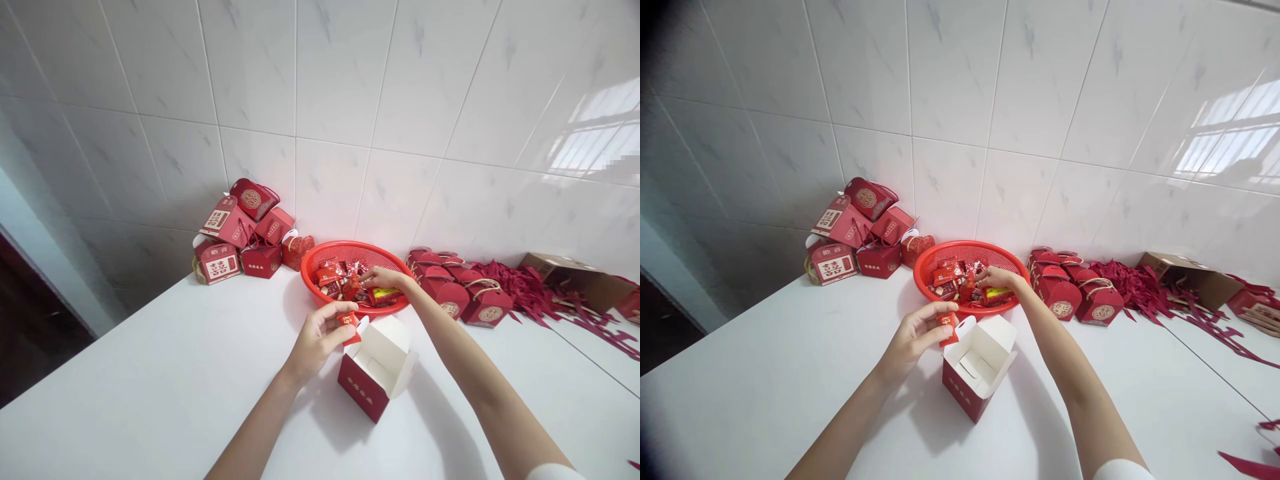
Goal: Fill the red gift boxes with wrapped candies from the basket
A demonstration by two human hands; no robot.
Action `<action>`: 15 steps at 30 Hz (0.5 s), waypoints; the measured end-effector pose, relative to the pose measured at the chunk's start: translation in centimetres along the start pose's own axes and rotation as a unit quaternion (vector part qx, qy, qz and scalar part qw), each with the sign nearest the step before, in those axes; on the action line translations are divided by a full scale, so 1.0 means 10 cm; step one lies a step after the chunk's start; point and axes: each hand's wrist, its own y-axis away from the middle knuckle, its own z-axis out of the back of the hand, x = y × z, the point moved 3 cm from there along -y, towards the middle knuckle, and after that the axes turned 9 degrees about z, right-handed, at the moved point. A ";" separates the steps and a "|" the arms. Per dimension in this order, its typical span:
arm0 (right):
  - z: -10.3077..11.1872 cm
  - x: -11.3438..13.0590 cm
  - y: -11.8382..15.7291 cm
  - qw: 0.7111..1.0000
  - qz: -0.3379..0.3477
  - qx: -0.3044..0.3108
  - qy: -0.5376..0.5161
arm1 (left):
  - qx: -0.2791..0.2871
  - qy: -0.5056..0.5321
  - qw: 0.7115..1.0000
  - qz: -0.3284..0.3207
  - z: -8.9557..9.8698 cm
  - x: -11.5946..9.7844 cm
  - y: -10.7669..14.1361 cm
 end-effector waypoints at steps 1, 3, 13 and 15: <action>-0.02 0.05 -0.01 0.999 0.005 0.044 -0.005 | 0.001 0.000 1.000 0.000 0.00 0.00 0.00; -0.06 0.15 -0.03 0.991 0.007 0.133 0.009 | 0.001 0.003 1.000 0.003 0.00 0.00 0.00; -0.11 0.04 0.07 0.940 -0.121 0.202 0.248 | -0.006 0.011 1.000 0.001 -0.01 -0.01 -0.01; -0.13 0.04 0.07 0.938 -0.116 0.200 0.258 | -0.006 0.011 1.000 0.001 -0.01 -0.01 -0.01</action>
